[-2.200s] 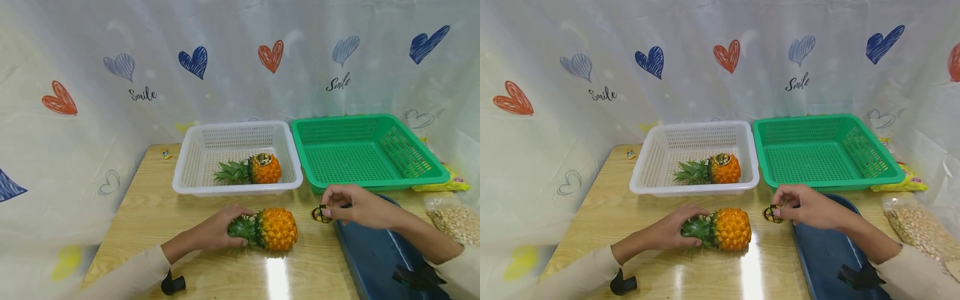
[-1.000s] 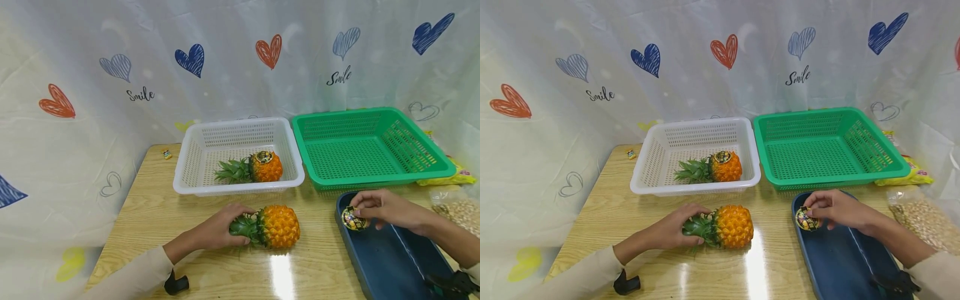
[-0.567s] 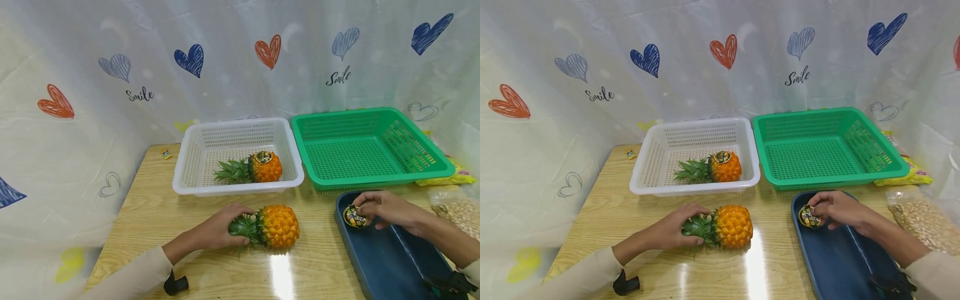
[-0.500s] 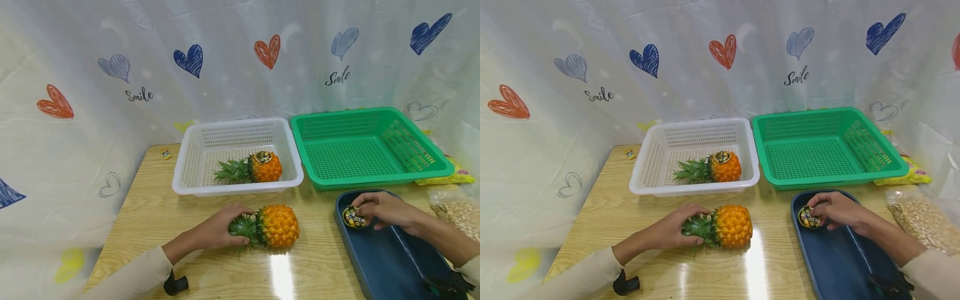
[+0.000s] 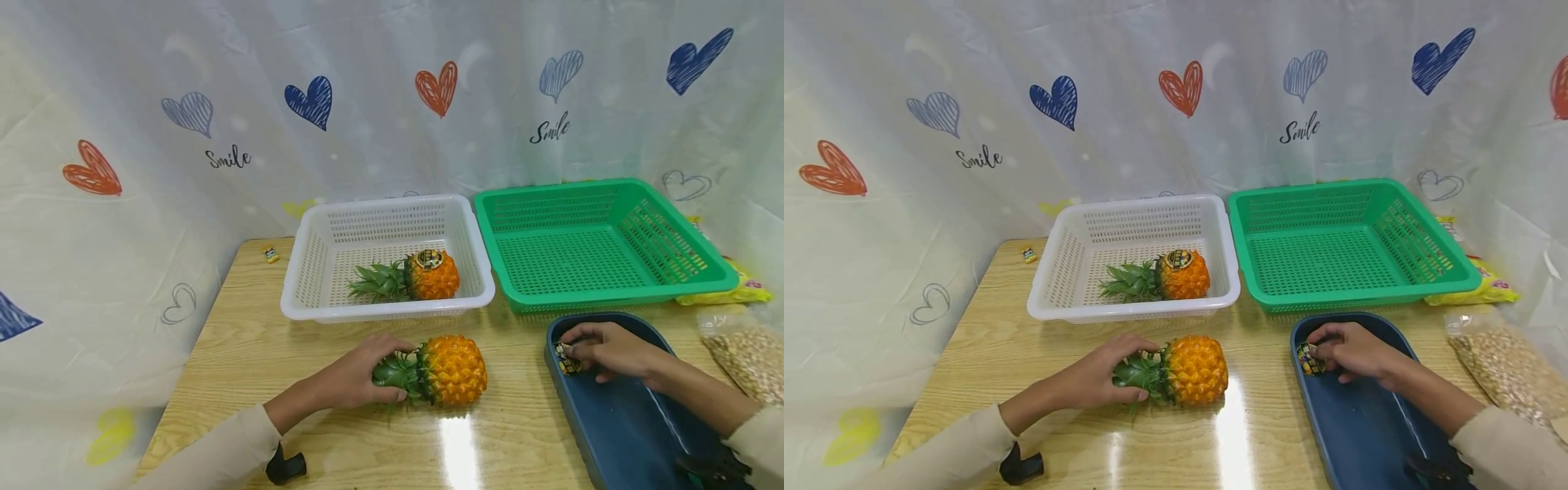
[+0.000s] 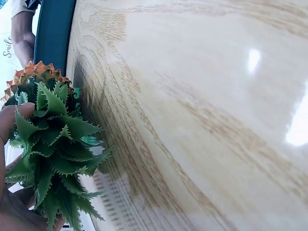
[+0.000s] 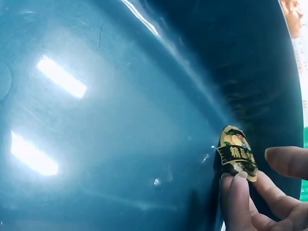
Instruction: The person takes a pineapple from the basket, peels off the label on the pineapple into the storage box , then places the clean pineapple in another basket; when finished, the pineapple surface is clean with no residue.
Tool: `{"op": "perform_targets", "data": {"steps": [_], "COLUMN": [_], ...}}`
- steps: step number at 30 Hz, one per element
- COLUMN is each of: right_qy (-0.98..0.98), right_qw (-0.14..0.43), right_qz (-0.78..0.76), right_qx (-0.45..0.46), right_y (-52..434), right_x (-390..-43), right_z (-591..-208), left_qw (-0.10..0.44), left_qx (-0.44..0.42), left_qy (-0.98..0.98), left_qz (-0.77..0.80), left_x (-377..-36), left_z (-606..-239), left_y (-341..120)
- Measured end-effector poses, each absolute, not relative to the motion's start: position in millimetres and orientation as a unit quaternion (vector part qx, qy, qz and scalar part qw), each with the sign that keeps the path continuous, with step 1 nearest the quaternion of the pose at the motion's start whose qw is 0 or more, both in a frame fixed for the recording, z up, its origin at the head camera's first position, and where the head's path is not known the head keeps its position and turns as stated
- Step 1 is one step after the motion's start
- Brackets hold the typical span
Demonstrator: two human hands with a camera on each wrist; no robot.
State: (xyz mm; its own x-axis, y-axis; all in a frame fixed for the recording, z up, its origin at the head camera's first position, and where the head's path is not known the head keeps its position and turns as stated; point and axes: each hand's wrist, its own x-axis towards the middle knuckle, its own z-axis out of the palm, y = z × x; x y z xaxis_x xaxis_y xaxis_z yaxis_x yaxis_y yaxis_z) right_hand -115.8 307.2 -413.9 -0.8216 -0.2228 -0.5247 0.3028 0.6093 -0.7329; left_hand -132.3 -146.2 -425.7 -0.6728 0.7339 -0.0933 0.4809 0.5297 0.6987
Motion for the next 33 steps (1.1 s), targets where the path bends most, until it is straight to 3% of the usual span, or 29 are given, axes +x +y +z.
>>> {"op": "perform_targets", "data": {"steps": [33], "right_qy": [0.859], "right_qw": [0.275], "right_qz": [-0.431], "right_qx": [-0.002], "right_y": [313.0], "right_x": [-106.4], "right_z": [-391.4], "left_qw": [0.202], "left_qx": [0.354], "left_qy": [0.853], "left_qz": [0.327], "left_x": [-131.3], "left_z": [-424.1], "left_y": [-145.6]}}
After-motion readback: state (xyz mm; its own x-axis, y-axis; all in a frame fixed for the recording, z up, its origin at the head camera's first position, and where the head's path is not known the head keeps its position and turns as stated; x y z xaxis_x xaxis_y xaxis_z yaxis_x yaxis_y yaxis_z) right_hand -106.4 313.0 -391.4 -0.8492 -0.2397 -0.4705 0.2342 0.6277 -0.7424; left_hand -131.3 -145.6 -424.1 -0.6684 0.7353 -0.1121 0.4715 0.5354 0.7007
